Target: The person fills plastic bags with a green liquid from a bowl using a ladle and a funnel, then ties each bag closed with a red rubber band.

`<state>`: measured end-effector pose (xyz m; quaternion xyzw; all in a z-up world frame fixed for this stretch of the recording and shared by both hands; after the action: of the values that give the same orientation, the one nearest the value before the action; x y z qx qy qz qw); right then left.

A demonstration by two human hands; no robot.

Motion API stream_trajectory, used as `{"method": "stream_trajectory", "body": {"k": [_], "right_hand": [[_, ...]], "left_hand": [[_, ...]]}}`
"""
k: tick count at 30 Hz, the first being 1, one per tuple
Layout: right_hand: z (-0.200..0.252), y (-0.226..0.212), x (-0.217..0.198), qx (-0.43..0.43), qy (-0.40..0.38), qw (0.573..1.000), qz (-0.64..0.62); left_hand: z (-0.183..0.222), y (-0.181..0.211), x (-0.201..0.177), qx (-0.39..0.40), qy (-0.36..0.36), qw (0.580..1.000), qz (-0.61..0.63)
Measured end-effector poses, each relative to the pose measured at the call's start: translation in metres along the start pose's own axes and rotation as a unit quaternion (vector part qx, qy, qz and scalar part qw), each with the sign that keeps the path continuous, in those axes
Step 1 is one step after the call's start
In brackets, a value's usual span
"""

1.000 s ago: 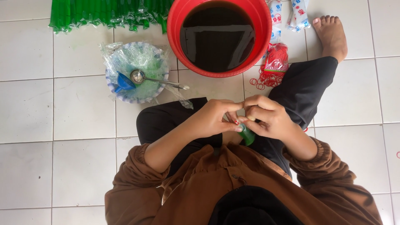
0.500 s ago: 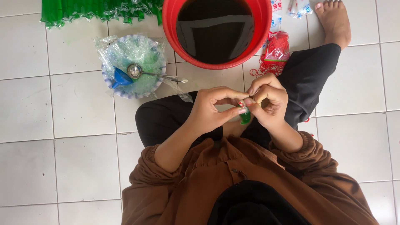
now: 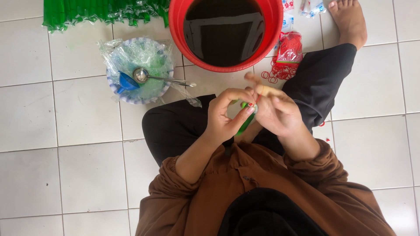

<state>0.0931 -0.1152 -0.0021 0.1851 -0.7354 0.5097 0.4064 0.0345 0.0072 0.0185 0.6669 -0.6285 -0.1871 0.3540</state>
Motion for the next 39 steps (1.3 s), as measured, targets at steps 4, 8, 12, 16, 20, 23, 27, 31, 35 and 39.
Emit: {"method": "stream_trajectory", "body": {"k": [4,8,12,16,20,23,27,31,35,39], "right_hand": [[0.003,-0.013,0.007,-0.244,0.164,0.842,0.453],[0.007,-0.017,-0.001,-0.339,0.231,0.713,0.569],[0.008,-0.017,-0.009,-0.355,0.249,0.708,0.558],[0.005,-0.019,-0.013,-0.263,0.257,0.812,0.454],[0.004,-0.005,-0.033,-0.171,0.269,0.918,0.237],[0.004,-0.014,-0.019,-0.217,0.294,0.861,0.354],[0.000,-0.015,-0.014,-0.216,0.296,0.838,0.404],[0.000,-0.008,-0.016,-0.202,0.291,0.830,0.431],[0.002,-0.002,-0.020,-0.187,0.283,0.846,0.410],[-0.002,-0.007,-0.005,-0.201,0.278,0.832,0.435]], "left_hand": [[0.002,0.002,0.004,0.045,0.025,0.999,-0.017],[0.005,-0.005,0.008,0.075,0.031,0.997,-0.004],[0.009,-0.011,0.010,0.078,0.025,0.997,0.006],[0.010,-0.012,0.010,0.079,0.016,0.997,-0.001],[0.010,-0.014,0.011,0.085,0.009,0.996,-0.011],[0.015,-0.018,0.012,0.088,0.007,0.996,-0.021],[0.010,-0.012,0.011,0.061,0.035,0.997,-0.021],[0.019,-0.013,0.009,0.064,0.126,0.988,-0.064],[0.020,-0.008,0.007,0.080,0.154,0.978,-0.116],[0.027,-0.012,0.010,0.110,0.172,0.969,-0.138]]}}
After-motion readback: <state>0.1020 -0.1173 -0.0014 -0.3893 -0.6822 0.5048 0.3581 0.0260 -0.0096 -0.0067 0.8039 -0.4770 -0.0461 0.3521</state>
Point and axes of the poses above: each hand's wrist, its own z-axis away from the middle knuckle, its own x-axis out of the palm, y = z × x, the point moved 4 cm from there along -z, towards the middle knuckle, and after that the axes turned 14 degrees about x, right-handed, at the moved point
